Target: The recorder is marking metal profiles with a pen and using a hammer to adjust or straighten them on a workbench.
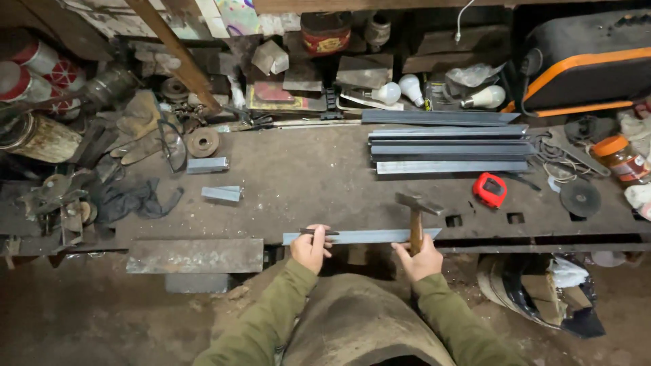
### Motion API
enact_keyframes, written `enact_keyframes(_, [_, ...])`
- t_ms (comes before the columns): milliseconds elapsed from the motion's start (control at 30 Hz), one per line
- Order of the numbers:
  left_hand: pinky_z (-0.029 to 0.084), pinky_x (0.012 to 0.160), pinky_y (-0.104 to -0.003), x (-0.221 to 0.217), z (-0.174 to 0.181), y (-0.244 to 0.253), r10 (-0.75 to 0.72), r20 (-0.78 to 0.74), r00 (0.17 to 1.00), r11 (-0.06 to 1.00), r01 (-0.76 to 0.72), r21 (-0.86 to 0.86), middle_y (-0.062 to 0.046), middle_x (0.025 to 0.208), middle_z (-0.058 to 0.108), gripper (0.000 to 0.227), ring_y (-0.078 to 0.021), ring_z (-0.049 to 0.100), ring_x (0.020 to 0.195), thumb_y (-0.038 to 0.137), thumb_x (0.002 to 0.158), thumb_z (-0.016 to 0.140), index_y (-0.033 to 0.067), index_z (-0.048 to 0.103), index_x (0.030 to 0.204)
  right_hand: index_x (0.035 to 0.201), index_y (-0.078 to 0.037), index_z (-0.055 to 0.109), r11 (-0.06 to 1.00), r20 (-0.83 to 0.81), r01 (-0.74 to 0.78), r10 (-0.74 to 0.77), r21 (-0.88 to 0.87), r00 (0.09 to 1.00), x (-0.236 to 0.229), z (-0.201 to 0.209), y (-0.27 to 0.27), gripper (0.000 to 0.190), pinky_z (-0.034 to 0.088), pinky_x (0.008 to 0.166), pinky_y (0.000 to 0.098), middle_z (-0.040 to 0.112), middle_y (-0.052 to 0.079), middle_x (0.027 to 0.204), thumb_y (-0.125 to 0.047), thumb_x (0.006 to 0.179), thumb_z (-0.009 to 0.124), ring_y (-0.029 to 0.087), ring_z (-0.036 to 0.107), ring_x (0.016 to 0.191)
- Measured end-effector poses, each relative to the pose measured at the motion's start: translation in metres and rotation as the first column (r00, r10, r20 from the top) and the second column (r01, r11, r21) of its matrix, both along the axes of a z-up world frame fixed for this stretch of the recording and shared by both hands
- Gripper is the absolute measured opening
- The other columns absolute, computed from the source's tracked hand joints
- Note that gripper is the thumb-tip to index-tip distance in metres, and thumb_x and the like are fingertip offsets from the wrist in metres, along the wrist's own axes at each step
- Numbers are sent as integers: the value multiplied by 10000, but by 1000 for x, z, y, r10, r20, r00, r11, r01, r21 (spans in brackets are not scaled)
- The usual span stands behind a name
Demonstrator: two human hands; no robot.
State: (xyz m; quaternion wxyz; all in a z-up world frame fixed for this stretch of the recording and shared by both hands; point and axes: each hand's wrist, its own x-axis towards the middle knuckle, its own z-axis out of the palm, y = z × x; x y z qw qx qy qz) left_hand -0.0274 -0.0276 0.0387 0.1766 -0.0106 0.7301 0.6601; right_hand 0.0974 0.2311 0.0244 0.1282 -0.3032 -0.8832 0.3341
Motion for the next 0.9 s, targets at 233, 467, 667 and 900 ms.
enact_keyframes(233, [631, 641, -273, -4, -40, 0, -41, -98, 994, 986, 56, 159, -80, 880, 760, 226, -115, 733, 762, 188, 1001, 628, -8, 697, 1089, 1098, -29, 613, 976, 71, 108, -96, -190, 993, -8, 33, -16, 597, 574, 736, 352, 775, 72, 839, -390, 723, 904, 204, 748, 770])
enact_keyframes(467, [616, 585, -281, -7, -32, 0, -90, -143, 986, 996, 89, -19, -65, 743, 729, 189, -111, 716, 631, 185, 982, 676, 11, 732, 1029, 1126, -14, 618, 984, 5, 100, -100, -149, 995, -7, 24, -19, 605, 562, 765, 343, 765, 79, 849, -365, 730, 911, 179, 728, 791])
enact_keyframes(667, [611, 580, -278, -10, -28, 0, -141, -165, 976, 989, 131, -71, -55, 747, 736, 192, -112, 729, 636, 204, 982, 670, 28, 746, 1001, 1086, -18, 609, 976, 9, 110, -110, -189, 994, -6, 18, -19, 561, 564, 747, 331, 749, 71, 834, -342, 742, 911, 150, 716, 760])
enact_keyframes(900, [623, 584, -279, -11, -27, 0, -165, -178, 970, 984, 148, -103, -60, 749, 736, 195, -117, 739, 643, 207, 979, 670, 30, 751, 994, 1077, -19, 610, 975, 12, 101, -101, -196, 995, -7, 21, -19, 546, 563, 731, 325, 738, 59, 820, -333, 747, 912, 148, 705, 742])
